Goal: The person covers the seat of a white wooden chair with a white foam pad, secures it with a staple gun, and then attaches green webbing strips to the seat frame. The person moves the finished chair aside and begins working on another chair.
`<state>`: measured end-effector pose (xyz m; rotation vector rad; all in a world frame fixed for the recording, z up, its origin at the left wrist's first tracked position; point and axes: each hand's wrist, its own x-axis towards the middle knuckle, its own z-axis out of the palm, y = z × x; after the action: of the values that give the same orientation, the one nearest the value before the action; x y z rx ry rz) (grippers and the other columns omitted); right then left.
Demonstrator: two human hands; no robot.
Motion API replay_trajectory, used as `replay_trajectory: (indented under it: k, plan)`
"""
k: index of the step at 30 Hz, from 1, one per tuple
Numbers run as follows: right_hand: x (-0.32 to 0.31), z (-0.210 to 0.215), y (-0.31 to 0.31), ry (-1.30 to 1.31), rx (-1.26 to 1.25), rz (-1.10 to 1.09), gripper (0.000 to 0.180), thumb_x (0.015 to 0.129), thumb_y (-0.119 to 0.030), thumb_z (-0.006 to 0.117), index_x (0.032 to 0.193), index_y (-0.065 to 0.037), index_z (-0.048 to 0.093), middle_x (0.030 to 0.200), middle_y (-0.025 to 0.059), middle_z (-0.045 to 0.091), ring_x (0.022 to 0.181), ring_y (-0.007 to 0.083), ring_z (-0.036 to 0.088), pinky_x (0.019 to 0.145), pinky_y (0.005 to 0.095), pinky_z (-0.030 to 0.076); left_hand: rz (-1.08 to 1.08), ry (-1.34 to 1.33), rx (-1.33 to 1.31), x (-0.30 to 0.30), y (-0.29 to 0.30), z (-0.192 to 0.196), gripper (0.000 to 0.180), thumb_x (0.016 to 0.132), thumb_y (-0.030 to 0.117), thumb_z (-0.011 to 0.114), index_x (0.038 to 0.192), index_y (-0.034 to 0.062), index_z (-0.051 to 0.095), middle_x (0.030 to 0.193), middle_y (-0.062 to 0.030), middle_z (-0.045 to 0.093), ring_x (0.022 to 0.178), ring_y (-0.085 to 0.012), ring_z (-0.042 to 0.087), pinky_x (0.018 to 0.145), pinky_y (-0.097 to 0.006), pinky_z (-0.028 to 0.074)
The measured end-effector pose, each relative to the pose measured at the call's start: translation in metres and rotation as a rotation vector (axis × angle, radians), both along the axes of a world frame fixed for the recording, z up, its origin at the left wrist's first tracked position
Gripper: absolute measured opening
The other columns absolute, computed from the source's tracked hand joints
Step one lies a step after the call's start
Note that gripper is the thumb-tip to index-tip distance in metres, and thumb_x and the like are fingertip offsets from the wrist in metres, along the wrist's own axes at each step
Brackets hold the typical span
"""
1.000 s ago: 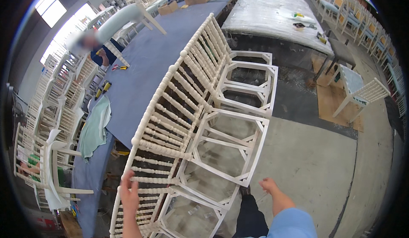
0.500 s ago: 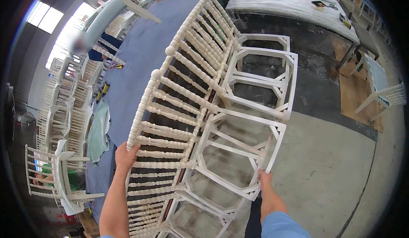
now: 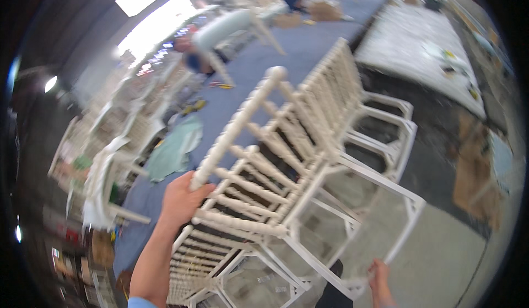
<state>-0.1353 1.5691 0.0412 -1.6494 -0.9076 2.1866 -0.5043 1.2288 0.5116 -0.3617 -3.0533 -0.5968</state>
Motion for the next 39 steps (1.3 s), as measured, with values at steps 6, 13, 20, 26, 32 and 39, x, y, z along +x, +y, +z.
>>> replay_trajectory:
  k: [6,13,20,26,32,39]
  plan:
    - [0.112,0.078,-0.025,0.128,0.137,0.141,0.022,0.096,-0.020,0.071,0.109,-0.003,0.068,0.090,0.0098,0.063,0.088,0.0301,0.064,0.080,0.0505,0.055,0.008,0.098,0.084,0.183,-0.101,0.116,0.042,0.096,0.044,0.079,0.112,0.0065,0.073,0.084,-0.0122,0.070,0.078,-0.0264,0.066,0.074,-0.041,0.051]
    - [0.204,0.201,-0.098,0.333,0.418,0.027,0.024,0.098,-0.021,0.070,0.106,0.002,0.069,0.093,0.0136,0.066,0.093,0.0304,0.064,0.087,0.0518,0.053,-0.055,0.649,0.529,0.453,-0.336,0.172,0.044,0.102,0.046,0.075,0.108,0.0024,0.074,0.075,-0.0042,0.071,0.067,-0.0171,0.067,0.062,-0.037,0.051]
    - [0.149,0.360,-0.254,0.868,1.123,0.187,0.020,0.101,-0.014,0.069,0.115,0.001,0.070,0.097,0.0165,0.069,0.091,0.0272,0.068,0.080,0.0417,0.057,0.009,1.166,0.660,0.716,-0.518,0.243,0.077,0.109,0.070,0.043,0.110,-0.0022,0.069,0.096,-0.0107,0.071,0.062,-0.0123,0.061,0.054,-0.028,0.049]
    - [0.046,0.429,-0.371,1.441,0.119,0.389,0.026,0.116,-0.018,0.052,0.127,0.003,0.061,0.119,0.0103,0.064,0.117,0.0265,0.060,0.118,0.0488,0.043,0.331,1.487,0.572,0.946,-0.590,0.221,0.103,0.092,0.092,0.047,0.122,-0.0042,0.067,0.079,-0.0054,0.059,0.067,-0.0185,0.056,0.085,-0.045,0.056]
    - [0.021,0.472,-0.618,1.663,-0.141,0.854,0.026,0.114,-0.015,0.053,0.136,0.000,0.054,0.122,0.0110,0.059,0.116,0.0233,0.057,0.115,0.0448,0.043,0.656,1.847,0.345,1.141,-0.585,0.142,0.097,0.092,0.086,0.057,0.130,-0.0031,0.066,0.085,-0.0101,0.066,0.072,-0.0213,0.060,0.096,-0.054,0.055]
    - [0.096,0.479,-0.922,1.649,-0.262,1.363,0.039,0.105,-0.011,0.066,0.141,-0.002,0.052,0.120,0.0120,0.061,0.108,0.0238,0.063,0.107,0.0454,0.050,1.321,2.312,-0.156,1.214,-0.534,0.027,0.074,0.103,0.069,0.059,0.143,0.0076,0.059,0.126,-0.0139,0.069,0.099,-0.0256,0.072,0.084,-0.044,0.063]
